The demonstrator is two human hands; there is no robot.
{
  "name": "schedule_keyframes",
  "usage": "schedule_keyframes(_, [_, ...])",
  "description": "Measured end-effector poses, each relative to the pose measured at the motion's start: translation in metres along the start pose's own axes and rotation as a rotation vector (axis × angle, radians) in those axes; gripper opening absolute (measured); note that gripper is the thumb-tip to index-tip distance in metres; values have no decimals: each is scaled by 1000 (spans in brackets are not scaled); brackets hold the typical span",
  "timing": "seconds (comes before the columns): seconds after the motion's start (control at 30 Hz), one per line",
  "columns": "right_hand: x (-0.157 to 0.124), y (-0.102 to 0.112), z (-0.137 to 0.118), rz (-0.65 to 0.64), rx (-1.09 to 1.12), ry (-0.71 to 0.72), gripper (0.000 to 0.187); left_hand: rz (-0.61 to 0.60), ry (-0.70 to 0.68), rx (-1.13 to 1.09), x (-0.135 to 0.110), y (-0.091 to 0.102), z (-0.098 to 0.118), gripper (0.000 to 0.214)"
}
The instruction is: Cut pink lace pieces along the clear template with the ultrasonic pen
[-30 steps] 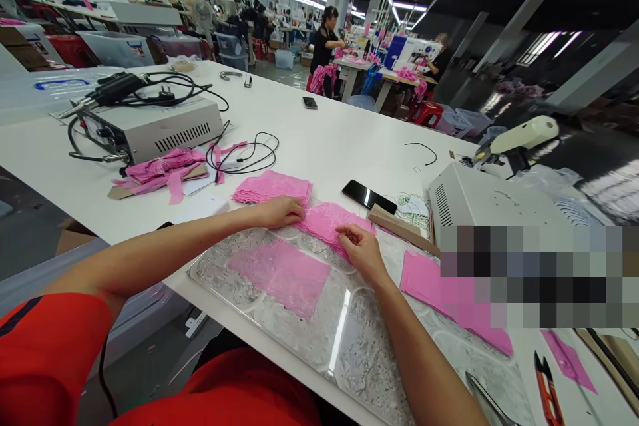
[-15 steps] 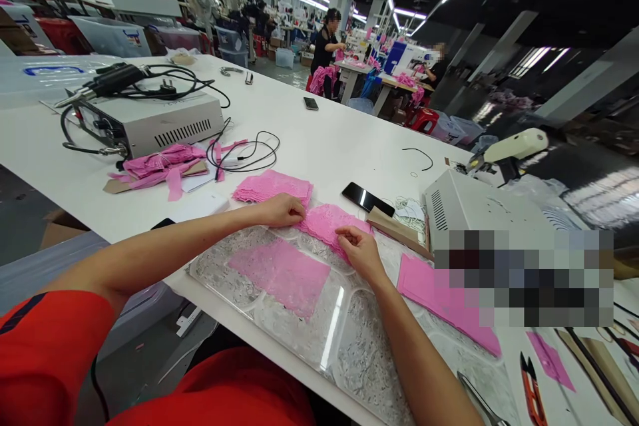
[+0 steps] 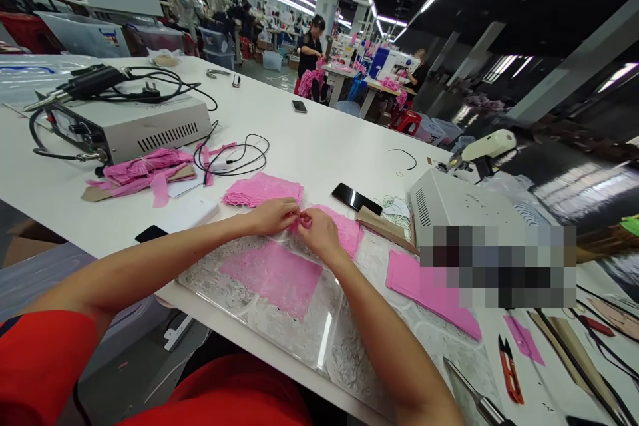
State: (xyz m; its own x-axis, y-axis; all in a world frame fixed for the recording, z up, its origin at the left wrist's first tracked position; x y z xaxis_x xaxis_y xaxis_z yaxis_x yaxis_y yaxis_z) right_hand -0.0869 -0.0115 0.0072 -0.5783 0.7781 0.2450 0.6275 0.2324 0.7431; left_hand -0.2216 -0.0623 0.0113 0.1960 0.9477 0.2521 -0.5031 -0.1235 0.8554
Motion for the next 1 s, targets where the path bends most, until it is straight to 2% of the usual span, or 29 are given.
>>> schedule_keyframes(0.1, [7,-7,2,16,-5,-30,13,40,32,31,-1,0,2,11])
schedule_keyframes(0.2, [10,-2,8,45,27,-71,16,87,65,57,-2,-1,9,12])
schedule_keyframes(0.37, [7,21,19,132,104,-170,14,61,37,72,1,-15,32,16])
schedule_keyframes(0.57, [-6,49,26,248,242,-269,16,112,90,107,17,-33,61,43])
schedule_keyframes(0.63, [-10,59,28,298,282,-286,17,152,112,115,27,-40,71,42])
schedule_keyframes(0.73, [-18,79,34,391,320,-312,18,200,116,122,43,-51,84,26])
schedule_keyframes(0.87, [-55,113,52,519,307,-375,18,191,28,131,48,-60,101,11])
schedule_keyframes(1.0, [-124,131,71,533,215,-467,25,99,-188,126,25,-62,120,11])
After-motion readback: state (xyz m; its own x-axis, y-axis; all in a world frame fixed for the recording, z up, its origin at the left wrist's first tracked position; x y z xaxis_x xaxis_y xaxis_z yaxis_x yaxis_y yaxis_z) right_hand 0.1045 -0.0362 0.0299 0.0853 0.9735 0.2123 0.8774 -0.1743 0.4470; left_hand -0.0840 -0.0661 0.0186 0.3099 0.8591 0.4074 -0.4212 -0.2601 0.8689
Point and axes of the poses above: each hand's wrist, its own x-axis towards the middle knuckle, its own y-axis out of the back of the hand, z = x × y, the point moved 4 cm from there along x, towards the middle knuckle, and after that the axes turned 9 degrees about -x, right-handed, at the moved point
